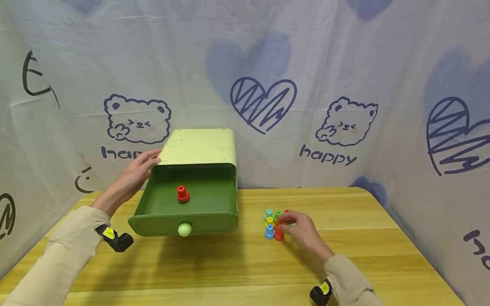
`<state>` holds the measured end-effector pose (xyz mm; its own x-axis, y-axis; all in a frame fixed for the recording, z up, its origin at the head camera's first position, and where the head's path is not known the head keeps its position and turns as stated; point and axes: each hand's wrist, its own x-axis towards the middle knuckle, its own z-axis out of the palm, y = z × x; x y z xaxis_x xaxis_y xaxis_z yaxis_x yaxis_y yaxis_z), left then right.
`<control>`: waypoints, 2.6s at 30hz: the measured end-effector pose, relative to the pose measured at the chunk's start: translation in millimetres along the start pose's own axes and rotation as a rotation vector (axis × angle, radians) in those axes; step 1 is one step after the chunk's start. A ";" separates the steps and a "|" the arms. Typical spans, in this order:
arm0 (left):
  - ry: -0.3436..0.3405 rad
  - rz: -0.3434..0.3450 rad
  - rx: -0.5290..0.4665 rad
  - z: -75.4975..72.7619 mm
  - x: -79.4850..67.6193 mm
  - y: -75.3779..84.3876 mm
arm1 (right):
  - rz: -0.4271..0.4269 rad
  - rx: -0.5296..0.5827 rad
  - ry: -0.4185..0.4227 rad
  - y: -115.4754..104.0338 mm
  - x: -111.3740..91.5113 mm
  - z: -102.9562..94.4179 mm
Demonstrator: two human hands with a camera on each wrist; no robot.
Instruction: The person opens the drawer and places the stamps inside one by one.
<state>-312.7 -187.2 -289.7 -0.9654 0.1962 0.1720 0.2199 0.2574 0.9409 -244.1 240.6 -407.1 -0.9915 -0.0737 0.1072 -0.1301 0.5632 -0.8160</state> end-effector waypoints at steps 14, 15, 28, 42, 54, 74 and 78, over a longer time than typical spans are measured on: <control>0.009 0.006 -0.001 -1.5 0.2 -0.8 | 0.011 -0.053 -0.027 4.7 -4.1 7.8; 0.009 0.005 -0.001 -1.1 0.3 -0.6 | 0.022 -0.048 -0.030 5.7 -4.6 8.7; 0.016 0.015 0.007 1.1 -0.3 -0.4 | 0.061 -0.039 -0.057 13.4 -5.5 12.0; 0.020 0.005 -0.001 2.1 1.7 0.5 | 0.034 -0.059 -0.030 0.9 -6.2 -2.6; 0.019 0.008 -0.019 -1.1 -0.9 -2.9 | -0.064 -0.140 -0.027 -18.8 -0.9 -9.5; 0.049 0.006 -0.049 6.1 4.9 -3.5 | -0.131 -0.104 -0.109 -53.3 17.9 -20.6; 0.049 0.006 -0.042 6.5 6.3 -2.7 | -0.133 -0.118 -0.120 -64.0 20.8 -24.8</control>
<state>-318.5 -180.5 -293.0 -0.9700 0.1508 0.1906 0.2206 0.2167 0.9510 -256.4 223.4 -338.6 -0.9595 -0.2471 0.1351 -0.2655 0.6337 -0.7265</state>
